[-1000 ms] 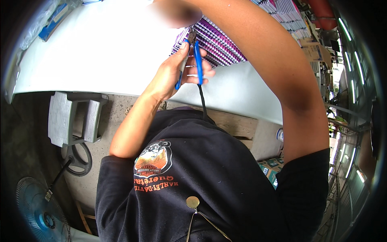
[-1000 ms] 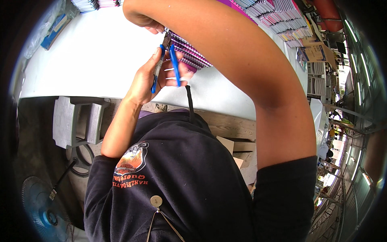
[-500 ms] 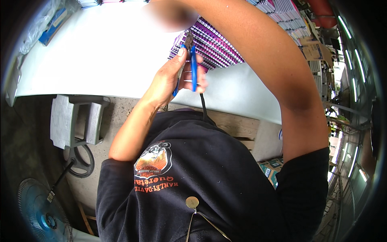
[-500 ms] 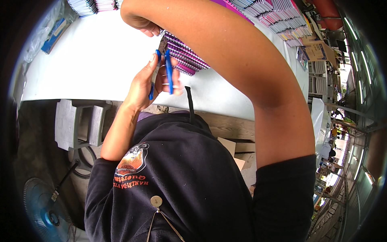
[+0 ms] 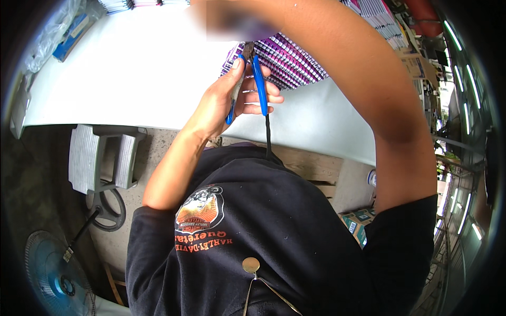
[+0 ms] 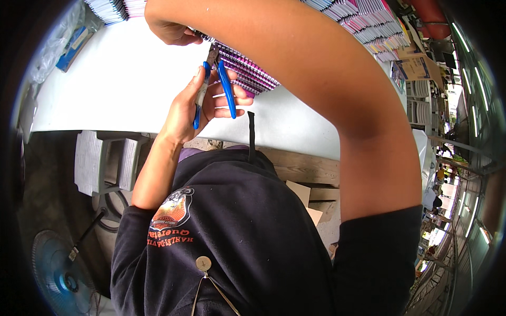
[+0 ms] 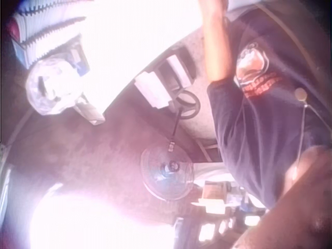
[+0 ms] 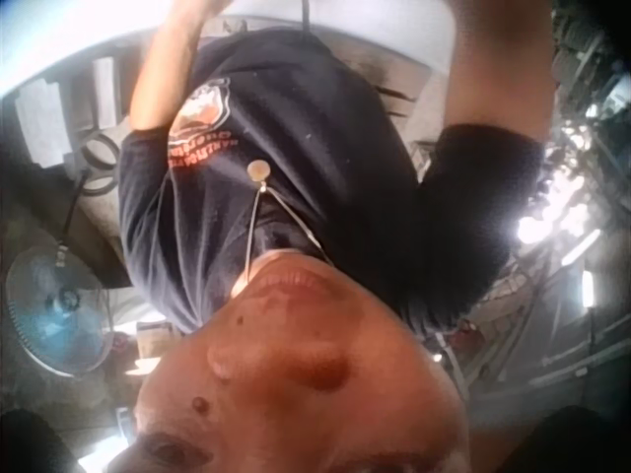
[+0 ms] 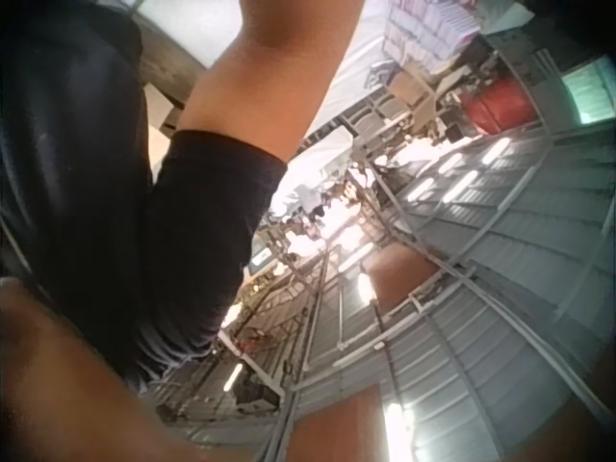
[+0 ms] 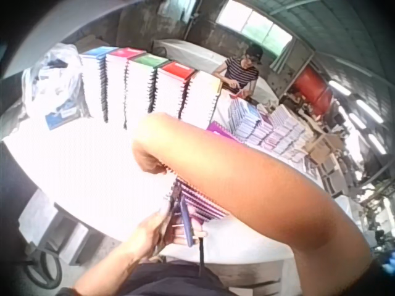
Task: The person uses blue-handled scissors to trim the spiral binding of stacked purple notebooks. After trimming, they place the notebooks aside and sort through stacks of colorful notebooks, picking up and placing them back on the table.
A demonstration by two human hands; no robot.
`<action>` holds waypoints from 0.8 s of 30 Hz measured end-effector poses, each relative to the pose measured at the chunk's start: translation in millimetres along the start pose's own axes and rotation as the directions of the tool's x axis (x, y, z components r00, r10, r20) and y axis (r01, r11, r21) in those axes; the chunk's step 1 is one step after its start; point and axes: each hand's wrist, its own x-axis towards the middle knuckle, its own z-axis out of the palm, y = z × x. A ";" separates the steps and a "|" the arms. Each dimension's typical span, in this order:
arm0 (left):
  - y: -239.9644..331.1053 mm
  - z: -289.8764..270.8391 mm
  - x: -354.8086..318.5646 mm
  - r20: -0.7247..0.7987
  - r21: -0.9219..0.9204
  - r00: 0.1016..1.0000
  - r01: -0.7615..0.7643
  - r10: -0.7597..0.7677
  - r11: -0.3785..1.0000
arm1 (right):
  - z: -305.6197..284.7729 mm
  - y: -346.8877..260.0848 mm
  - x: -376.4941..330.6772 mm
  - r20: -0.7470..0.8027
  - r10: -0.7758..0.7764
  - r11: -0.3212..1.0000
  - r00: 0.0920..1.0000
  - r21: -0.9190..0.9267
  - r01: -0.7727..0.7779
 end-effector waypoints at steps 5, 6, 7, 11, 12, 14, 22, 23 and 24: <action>4.8 2.8 2.6 -0.087 -0.095 0.996 -0.046 0.038 0.994 | -10.6 4.7 5.7 0.090 0.053 0.998 0.995 0.015 -0.054; 4.8 6.0 2.4 -0.078 -0.132 0.997 -0.030 0.020 0.991 | -6.3 8.9 6.9 0.113 0.061 0.997 0.992 0.034 -0.065; 6.1 6.6 2.8 -0.084 -0.169 0.996 -0.026 0.012 0.985 | -5.6 10.4 8.5 0.127 0.062 0.997 0.990 0.041 -0.068; 7.3 -1.6 0.3 0.005 -0.222 1.000 -0.008 0.010 0.975 | 6.1 11.7 14.6 0.174 0.128 0.953 0.976 0.251 -0.170; 6.2 5.6 -1.9 -0.047 -0.197 0.999 -0.005 -0.004 0.980 | 9.1 14.2 15.6 0.187 0.111 0.947 0.976 0.277 -0.161; 8.0 5.1 -5.5 -0.099 -0.177 0.995 -0.020 0.002 0.984 | 7.0 12.3 11.1 0.143 0.067 0.953 0.987 0.283 -0.106; 9.4 7.4 -6.4 -0.139 -0.035 0.990 0.001 -0.006 0.999 | 6.0 21.9 5.0 0.050 -0.062 0.974 0.997 0.221 0.050; 9.7 9.1 -8.1 -0.147 -0.003 0.989 0.010 -0.011 1.000 | 6.9 22.4 3.3 0.030 -0.061 0.974 0.998 0.220 0.053; 7.2 6.2 -9.1 -0.098 0.049 0.995 0.009 -0.004 0.999 | 7.4 22.7 2.0 0.011 -0.061 0.974 0.998 0.219 0.057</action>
